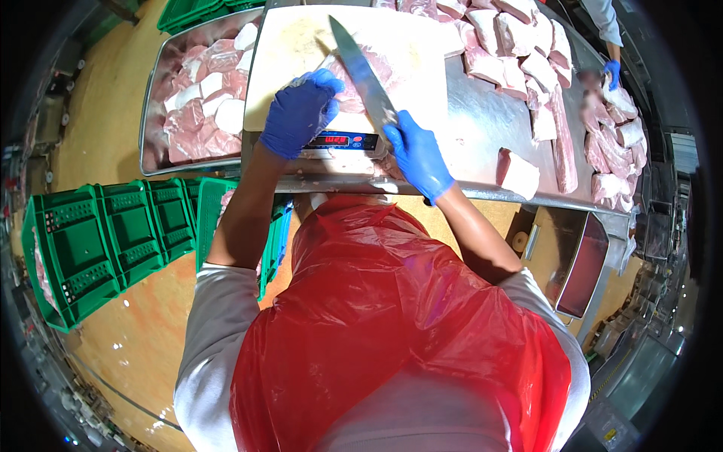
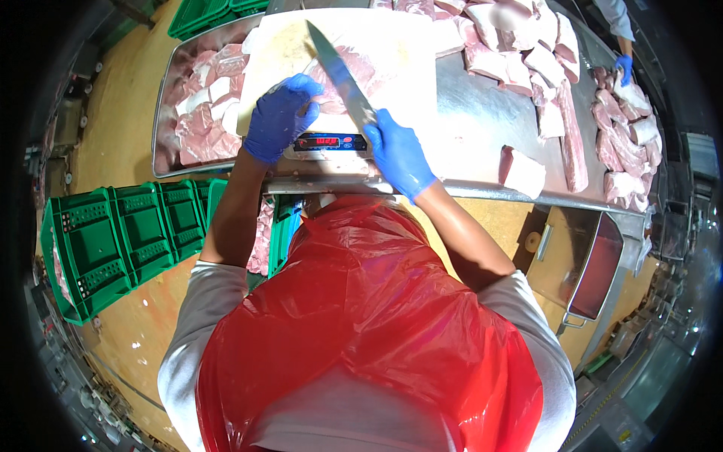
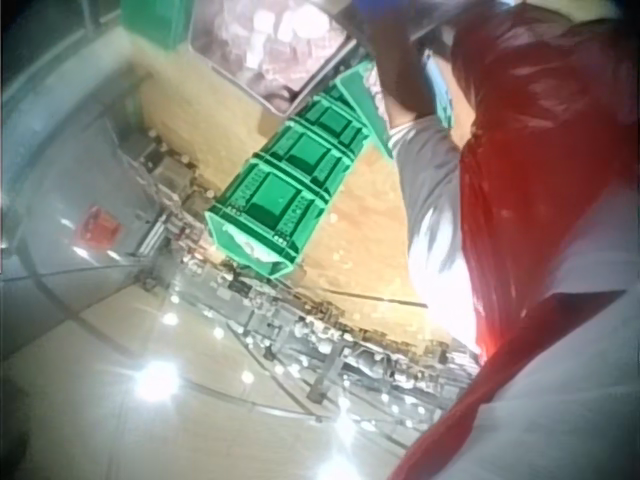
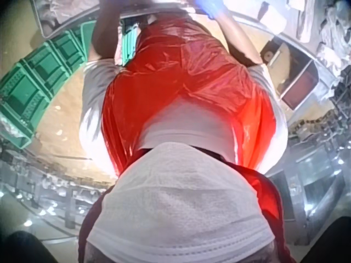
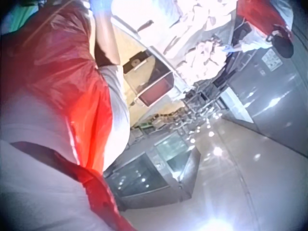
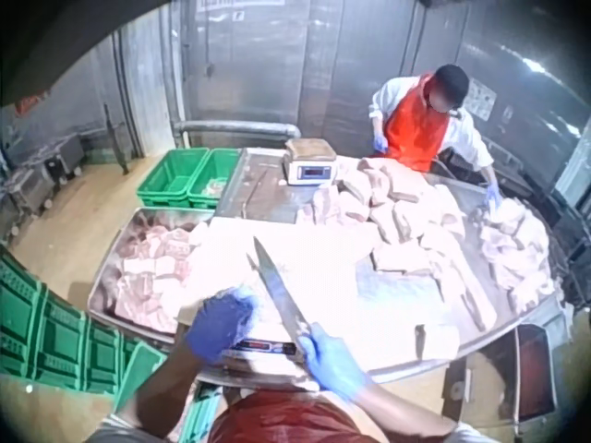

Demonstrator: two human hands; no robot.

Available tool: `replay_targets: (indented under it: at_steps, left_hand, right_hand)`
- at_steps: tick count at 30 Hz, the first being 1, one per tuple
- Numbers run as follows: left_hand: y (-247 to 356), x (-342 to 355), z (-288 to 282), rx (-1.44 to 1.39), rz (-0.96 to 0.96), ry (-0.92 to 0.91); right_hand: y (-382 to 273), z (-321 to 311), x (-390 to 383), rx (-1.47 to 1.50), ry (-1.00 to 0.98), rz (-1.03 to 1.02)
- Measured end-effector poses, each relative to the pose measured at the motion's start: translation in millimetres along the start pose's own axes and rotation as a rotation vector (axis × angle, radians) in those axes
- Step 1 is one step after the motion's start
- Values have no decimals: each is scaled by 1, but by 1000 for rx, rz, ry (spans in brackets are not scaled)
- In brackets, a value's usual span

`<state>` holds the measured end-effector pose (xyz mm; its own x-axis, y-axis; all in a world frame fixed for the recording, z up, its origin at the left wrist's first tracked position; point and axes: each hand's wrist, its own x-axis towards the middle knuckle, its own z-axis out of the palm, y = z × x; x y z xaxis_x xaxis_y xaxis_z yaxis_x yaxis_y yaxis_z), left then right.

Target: The person cuts large pieces of raw meat into smaller portions using a knife on a cutting board. The cut pieces are placed into a green crate. The person wears blue gloves and a red apron.

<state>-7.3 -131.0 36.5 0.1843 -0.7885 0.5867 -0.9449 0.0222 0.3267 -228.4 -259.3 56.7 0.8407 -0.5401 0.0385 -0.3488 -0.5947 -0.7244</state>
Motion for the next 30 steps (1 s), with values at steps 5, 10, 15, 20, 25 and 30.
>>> replay_targets:
  at_steps: [5,10,15,20,25,30]
  left_hand:
    - [-15,-5,-4,12,92,60]
    - [-14,-23,3,28,-64,148]
    - [-20,-48,1,-103,-217,153]
    - [1,-50,-6,-276,-278,173]
    - [-12,-57,-26,-148,-224,225]
    - [-84,-106,-29,-627,-482,905]
  right_hand:
    - [-32,16,51,-55,-23,-110]
    - [-26,4,25,-308,-194,-160]
    - [-23,-35,-24,-686,-456,35]
    - [-77,21,43,-605,-351,-105]
    - [-79,54,87,-594,-246,-160]
    - [-42,-12,-19,-661,-427,-167]
